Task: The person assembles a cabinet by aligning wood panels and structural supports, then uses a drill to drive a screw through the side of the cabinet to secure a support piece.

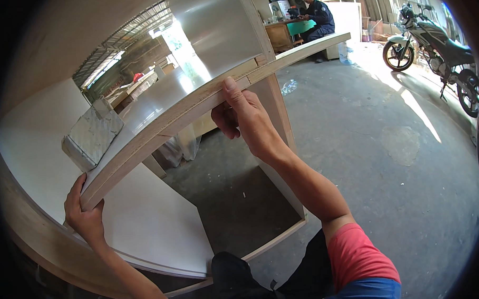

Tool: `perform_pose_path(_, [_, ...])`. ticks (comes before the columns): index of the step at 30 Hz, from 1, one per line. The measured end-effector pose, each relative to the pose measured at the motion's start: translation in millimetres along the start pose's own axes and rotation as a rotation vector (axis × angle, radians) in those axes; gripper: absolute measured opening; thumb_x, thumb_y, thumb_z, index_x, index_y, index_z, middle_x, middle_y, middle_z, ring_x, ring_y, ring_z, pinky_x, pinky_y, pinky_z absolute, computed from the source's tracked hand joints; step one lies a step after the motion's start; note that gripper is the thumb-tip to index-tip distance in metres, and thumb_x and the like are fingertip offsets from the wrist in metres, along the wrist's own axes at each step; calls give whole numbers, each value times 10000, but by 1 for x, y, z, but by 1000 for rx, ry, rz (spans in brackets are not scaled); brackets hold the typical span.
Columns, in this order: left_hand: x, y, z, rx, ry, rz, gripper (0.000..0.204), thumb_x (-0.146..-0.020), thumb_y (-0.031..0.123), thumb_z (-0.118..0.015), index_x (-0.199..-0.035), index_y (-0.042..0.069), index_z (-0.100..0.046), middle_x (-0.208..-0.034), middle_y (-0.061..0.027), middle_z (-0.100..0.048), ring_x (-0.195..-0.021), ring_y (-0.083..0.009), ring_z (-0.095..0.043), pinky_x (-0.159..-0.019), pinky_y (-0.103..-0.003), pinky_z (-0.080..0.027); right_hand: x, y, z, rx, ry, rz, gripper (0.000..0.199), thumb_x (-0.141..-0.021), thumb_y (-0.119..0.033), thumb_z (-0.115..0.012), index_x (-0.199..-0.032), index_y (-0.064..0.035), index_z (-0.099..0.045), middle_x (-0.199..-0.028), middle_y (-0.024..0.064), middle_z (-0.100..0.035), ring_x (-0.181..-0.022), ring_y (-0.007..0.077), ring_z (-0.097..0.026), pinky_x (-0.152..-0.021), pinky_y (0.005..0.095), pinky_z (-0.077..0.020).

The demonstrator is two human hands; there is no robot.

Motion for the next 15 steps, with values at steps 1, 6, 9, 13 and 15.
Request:
perform_pose_path(1, [0,0,0,5,-3,17,669,-609,-57,-801,-1232,160,-689,-1151,-36,-725,-1045,-272,-656,-912,-397,-514,0,-1,0,2,-2,19,657,-1034,-637,-332,-725,-91,-525,-591,0,-478,-495,69,-423,-465,247,-302])
perform_pose_path(6, [-1,0,-2,1,-16,32,656,-619,-53,-799,-1231,158,-692,-1151,-38,-727,-1046,-270,-658,-914,-396,-515,-1,-4,0,0,8,41,696,-1033,-635,-341,-637,-89,-512,-531,-2,-463,-474,78,-429,-463,256,-322])
perform_pose_path(9, [0,0,-2,-2,-13,42,648,-624,-51,-796,-1230,157,-694,-1148,-39,-727,-1045,-269,-659,-915,-391,-515,-1,-4,1,4,3,43,701,-1035,-633,-338,-620,-94,-506,-521,-3,-459,-469,78,-426,-463,255,-322])
perform_pose_path(13, [0,-2,-1,12,-5,38,647,-624,-51,-794,-1229,157,-694,-1145,-40,-728,-1040,-269,-661,-912,-388,-517,0,-6,0,7,15,37,670,-1037,-634,-330,-666,-104,-506,-550,-8,-468,-480,64,-415,-465,243,-302])
perform_pose_path(15, [0,-2,-1,8,-5,39,646,-624,-50,-794,-1228,157,-694,-1143,-40,-728,-1038,-269,-661,-910,-389,-518,1,-6,0,10,9,40,667,-1036,-634,-335,-672,-103,-508,-554,-9,-469,-483,62,-417,-465,243,-300])
Point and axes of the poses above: each hand's wrist, its own x-axis away from the middle knuckle, its own z-axis out of the back of the hand, y = z × x, the point moved 7 cm from there along -x, towards the middle knuckle
